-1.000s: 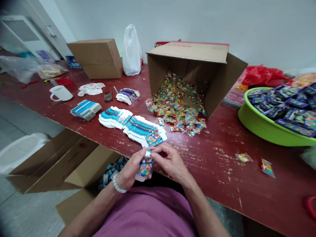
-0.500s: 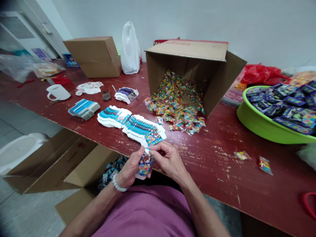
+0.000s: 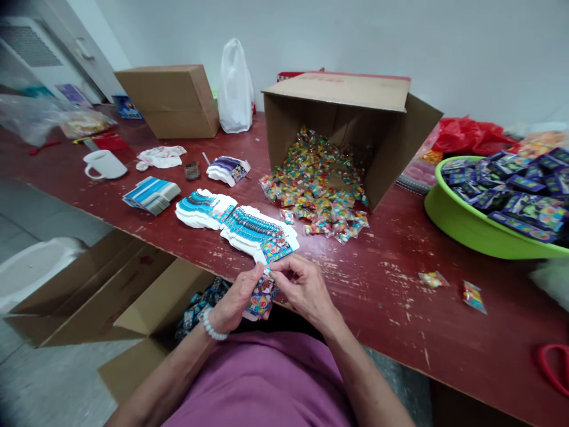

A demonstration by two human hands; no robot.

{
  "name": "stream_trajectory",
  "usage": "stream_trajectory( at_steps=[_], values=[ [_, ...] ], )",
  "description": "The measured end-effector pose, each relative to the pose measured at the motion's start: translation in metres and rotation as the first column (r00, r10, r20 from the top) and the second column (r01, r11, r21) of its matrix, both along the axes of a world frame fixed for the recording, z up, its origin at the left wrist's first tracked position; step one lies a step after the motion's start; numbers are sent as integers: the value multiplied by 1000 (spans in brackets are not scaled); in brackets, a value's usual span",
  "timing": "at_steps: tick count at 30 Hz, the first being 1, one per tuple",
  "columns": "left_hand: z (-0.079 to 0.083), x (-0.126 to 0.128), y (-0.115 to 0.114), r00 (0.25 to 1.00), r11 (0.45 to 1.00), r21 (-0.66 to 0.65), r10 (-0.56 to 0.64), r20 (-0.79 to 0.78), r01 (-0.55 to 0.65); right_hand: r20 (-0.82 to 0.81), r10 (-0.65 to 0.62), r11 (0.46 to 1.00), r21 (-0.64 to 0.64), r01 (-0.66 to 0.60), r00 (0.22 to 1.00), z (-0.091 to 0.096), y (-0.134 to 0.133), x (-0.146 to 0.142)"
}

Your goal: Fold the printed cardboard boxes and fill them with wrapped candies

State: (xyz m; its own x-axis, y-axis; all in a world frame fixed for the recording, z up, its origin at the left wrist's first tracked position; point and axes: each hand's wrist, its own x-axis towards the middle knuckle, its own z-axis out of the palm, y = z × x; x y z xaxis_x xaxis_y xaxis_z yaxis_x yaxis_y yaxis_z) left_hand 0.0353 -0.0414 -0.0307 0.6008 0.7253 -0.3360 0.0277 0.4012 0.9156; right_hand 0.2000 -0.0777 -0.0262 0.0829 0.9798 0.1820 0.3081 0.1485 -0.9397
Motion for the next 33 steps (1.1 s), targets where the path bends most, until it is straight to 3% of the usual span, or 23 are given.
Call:
stream_trajectory(
  at_steps=[6,10,14,17,19,21,22,25,28,31,33],
  values=[
    [4,1,0,1000,1000,-12,28,8,-27,-56,51,998,-26,-53,997,7,3,1],
    [4,1,1,996,994,-89,72,54,-67,-177,57,998,10,-56,983,-3,-1,-11],
    [-1,3,0,989,986,-104,135,51,-130,-168,-1,1000,-2,1,986,-15,-6,-19],
    [-4,4,0,985,982,-143,138,106,-123,-38,38,999,-36,-40,999,-21,9,-1],
    [-5,3,-1,980,974,-203,129,151,-97,182,-20,1000,-9,22,983,-27,30,23],
    [-7,-1,-2,977,967,-249,105,183,-57,529,-152,988,81,128,835,-35,54,50],
    [-8,-5,-3,979,965,-260,82,187,-31,577,-157,988,77,137,801,-40,65,61],
    [-14,-20,-8,991,963,-264,-18,129,52,657,-134,989,41,143,742,-55,89,83],
    [-22,-44,-8,998,970,-235,-56,17,59,686,-126,986,10,164,717,-63,97,93],
    [-27,-77,2,989,988,-146,-61,-136,41,669,-149,980,1,199,728,-61,97,102],
    [-26,-99,13,960,989,-91,-139,-242,120,636,-180,971,-4,237,750,-55,94,109]
  ],
)
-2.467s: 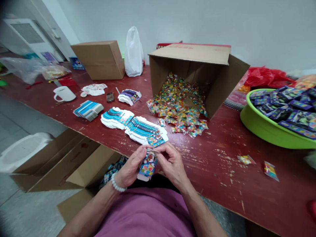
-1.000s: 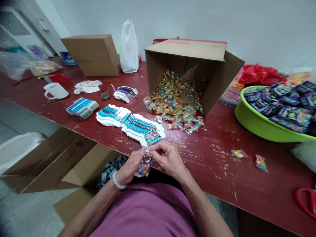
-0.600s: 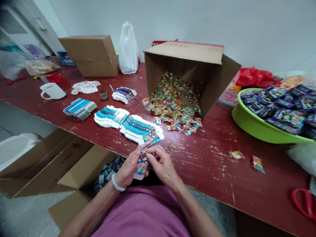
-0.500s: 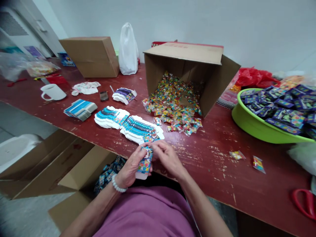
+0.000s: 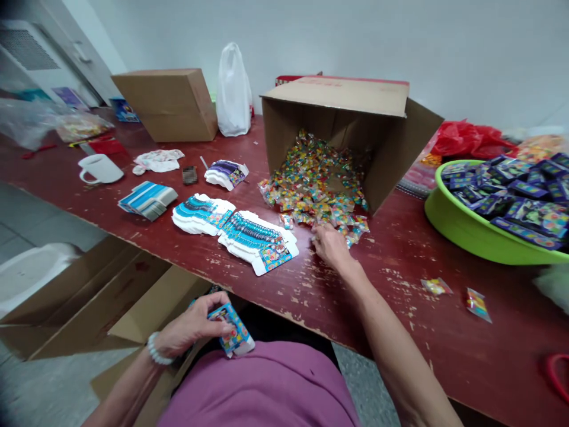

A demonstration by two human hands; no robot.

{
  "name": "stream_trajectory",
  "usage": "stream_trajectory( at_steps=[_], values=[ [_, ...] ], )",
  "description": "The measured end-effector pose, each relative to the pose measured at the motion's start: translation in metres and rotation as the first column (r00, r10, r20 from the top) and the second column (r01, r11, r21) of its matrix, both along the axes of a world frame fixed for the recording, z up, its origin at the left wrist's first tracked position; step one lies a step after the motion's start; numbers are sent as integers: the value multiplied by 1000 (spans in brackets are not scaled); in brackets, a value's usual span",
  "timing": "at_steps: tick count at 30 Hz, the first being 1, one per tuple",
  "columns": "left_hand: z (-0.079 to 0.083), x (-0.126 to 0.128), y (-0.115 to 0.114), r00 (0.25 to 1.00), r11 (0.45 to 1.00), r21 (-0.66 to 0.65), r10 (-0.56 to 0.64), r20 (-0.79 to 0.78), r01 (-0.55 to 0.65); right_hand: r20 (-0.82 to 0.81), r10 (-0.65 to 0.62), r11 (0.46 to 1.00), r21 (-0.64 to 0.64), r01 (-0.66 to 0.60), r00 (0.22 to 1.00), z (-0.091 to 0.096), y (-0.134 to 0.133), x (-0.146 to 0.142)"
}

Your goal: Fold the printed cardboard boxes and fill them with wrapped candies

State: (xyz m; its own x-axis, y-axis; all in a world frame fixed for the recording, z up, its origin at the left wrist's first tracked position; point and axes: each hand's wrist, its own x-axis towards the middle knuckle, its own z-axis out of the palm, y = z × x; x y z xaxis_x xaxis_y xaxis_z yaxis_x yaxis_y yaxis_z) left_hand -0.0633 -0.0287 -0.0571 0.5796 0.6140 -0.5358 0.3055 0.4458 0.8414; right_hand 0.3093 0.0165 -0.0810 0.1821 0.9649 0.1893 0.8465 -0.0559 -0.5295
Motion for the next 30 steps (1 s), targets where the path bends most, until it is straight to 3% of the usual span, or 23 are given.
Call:
stream_trajectory(
  at_steps=[2,4,6,8,9,11,16,18,20,23,27,30],
  values=[
    [2,-18,11,973,975,72,-202,-112,211,-52,-57,998,13,58,997,9,-7,4],
    [6,-27,18,891,899,106,-396,-223,426,-260,-112,993,15,120,959,19,-18,2],
    [11,-26,22,841,855,102,-469,-270,509,-595,-133,989,-22,149,793,30,-33,-10],
    [17,-17,23,892,900,92,-400,-212,426,-830,-128,990,-75,118,543,41,-49,-29],
    [21,-9,23,931,934,88,-331,-155,347,-880,-124,992,-95,86,460,46,-56,-40],
    [28,9,20,981,979,68,-191,-20,192,-917,-113,993,-113,23,382,53,-69,-64],
    [42,51,5,969,992,94,-108,222,89,-899,-27,998,1,65,437,61,-89,-110],
    [45,62,-3,961,993,93,-93,260,71,-850,12,994,67,86,527,59,-93,-118],
    [45,69,-10,957,995,90,-63,282,39,-747,26,989,116,92,665,55,-97,-122],
    [41,76,-17,950,996,79,4,311,-30,-578,90,979,200,34,811,52,-100,-123],
    [37,82,-16,910,981,8,176,376,-193,-508,237,957,268,-110,828,54,-103,-122],
    [38,85,-11,847,935,-156,355,395,-319,-566,199,960,278,-42,800,55,-106,-121]
  ],
)
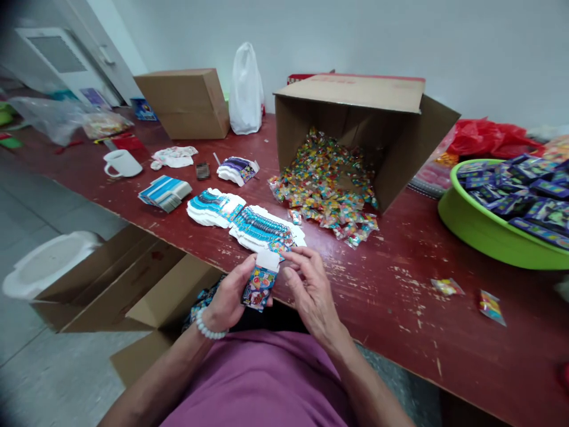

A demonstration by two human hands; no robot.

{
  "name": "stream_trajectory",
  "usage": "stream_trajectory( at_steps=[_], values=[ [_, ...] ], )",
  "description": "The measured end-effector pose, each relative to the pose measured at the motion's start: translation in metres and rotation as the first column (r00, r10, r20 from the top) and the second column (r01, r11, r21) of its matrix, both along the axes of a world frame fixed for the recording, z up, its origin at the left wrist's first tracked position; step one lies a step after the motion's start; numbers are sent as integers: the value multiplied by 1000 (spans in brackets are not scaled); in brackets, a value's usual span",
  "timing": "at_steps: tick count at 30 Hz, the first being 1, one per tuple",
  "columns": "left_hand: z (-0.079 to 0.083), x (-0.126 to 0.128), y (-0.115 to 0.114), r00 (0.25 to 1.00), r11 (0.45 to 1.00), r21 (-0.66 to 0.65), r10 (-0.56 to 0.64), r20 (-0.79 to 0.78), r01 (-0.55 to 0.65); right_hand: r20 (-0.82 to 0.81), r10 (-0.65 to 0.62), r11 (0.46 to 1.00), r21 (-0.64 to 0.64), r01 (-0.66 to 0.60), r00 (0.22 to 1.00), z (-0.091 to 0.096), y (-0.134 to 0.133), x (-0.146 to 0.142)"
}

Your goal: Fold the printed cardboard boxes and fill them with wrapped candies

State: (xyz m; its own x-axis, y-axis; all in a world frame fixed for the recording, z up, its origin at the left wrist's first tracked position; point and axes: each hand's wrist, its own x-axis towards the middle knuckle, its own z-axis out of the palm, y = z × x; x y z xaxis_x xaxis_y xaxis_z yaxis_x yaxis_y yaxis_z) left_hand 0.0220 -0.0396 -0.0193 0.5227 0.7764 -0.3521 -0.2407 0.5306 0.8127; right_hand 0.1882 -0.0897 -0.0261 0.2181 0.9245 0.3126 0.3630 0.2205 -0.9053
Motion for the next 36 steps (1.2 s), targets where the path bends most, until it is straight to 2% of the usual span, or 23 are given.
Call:
stream_trajectory(
  at_steps=[3,6,10,14,16,19,22,24,26,29,31,32,36],
  values=[
    [1,4,4,998,989,-142,37,50,-30,-74,-27,1000,-6,26,997,-4,-2,-4],
    [0,7,3,993,981,-174,94,69,-81,-106,28,999,18,-26,994,-9,-1,-11],
    [-6,8,-3,987,980,-127,160,25,-156,-95,106,994,26,-104,990,-9,3,-14],
    [-10,6,-6,992,992,-17,126,18,-126,-183,207,967,-109,-230,961,-11,11,-7],
    [-9,5,-6,993,992,18,121,4,-121,-294,174,958,-171,-231,940,-16,15,-6],
    [-6,5,-6,992,992,38,118,-34,-117,-416,76,965,-198,-171,906,-22,20,-9],
    [-3,4,-5,994,995,39,92,-52,-90,-328,171,959,-161,-233,929,-18,21,-9],
    [0,4,-3,996,997,13,78,-48,-77,-179,222,965,-100,-242,958,-12,20,-6],
    [2,4,0,998,997,-47,61,-32,-63,-30,214,977,0,-214,976,-4,20,-1],
    [4,4,3,998,993,-104,61,-23,-63,133,291,951,66,-301,947,5,19,5],
    [3,4,5,997,995,-77,65,-39,-68,145,345,934,45,-354,927,7,20,6],
    [2,5,5,997,997,-53,61,-45,-64,116,333,941,23,-337,936,6,20,5],
    [-3,7,5,996,998,58,12,-84,-7,-77,195,971,-127,-203,978,0,23,-1]
  ],
)
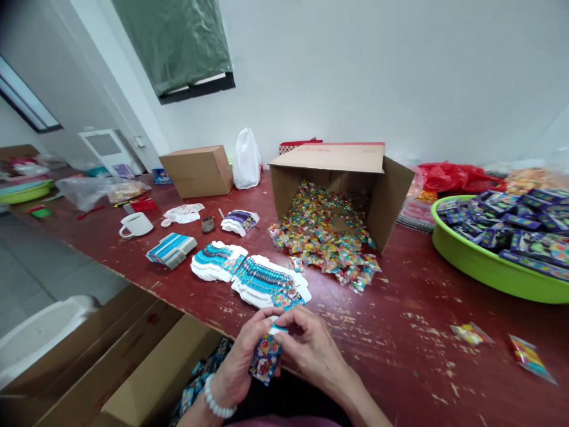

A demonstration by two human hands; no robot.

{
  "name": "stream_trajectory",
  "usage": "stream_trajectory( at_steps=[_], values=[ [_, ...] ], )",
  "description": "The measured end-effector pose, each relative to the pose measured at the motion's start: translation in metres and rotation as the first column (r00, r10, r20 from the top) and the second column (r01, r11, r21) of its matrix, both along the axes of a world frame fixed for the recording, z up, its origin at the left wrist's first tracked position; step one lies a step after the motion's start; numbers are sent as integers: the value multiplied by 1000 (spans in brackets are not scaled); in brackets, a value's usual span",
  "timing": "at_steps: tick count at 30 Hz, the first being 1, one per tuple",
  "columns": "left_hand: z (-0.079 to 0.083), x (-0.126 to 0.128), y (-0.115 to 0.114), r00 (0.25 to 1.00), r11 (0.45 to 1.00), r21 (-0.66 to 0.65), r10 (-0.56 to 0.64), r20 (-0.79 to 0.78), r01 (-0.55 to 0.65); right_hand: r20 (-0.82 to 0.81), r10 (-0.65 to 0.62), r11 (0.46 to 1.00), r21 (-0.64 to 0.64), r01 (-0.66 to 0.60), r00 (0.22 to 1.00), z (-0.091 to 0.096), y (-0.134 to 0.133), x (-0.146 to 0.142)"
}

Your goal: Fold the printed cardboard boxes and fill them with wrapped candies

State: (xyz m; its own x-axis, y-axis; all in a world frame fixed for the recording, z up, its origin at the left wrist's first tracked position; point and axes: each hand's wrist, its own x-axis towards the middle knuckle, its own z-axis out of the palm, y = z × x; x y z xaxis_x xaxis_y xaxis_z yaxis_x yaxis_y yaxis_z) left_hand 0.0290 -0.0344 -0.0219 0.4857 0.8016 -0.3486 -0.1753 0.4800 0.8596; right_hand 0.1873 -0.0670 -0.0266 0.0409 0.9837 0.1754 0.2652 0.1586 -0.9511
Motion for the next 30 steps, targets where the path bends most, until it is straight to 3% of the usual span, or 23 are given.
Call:
stream_trajectory(
  at_steps=[6,9,13,17,23,27,30],
  values=[
    [3,7,5,997,996,-37,-77,-9,76,-364,-32,981,-189,-40,931,3,5,1],
    [8,10,9,996,995,-45,-94,-3,94,-444,-39,973,-222,-68,895,5,7,5],
    [8,11,14,999,997,-57,-43,19,44,-198,-3,1000,-18,0,980,8,3,3],
    [4,10,13,998,982,-190,6,60,6,20,-28,982,187,24,999,9,-3,-1],
    [4,12,11,999,999,-9,-38,8,38,-207,-41,987,-158,8,978,1,6,3],
    [3,10,12,997,995,-65,-76,-11,75,-218,-10,992,-125,-17,976,5,8,5],
    [2,8,13,999,995,-92,-36,-4,36,-76,43,999,12,-42,996,11,3,6]
  ],
)
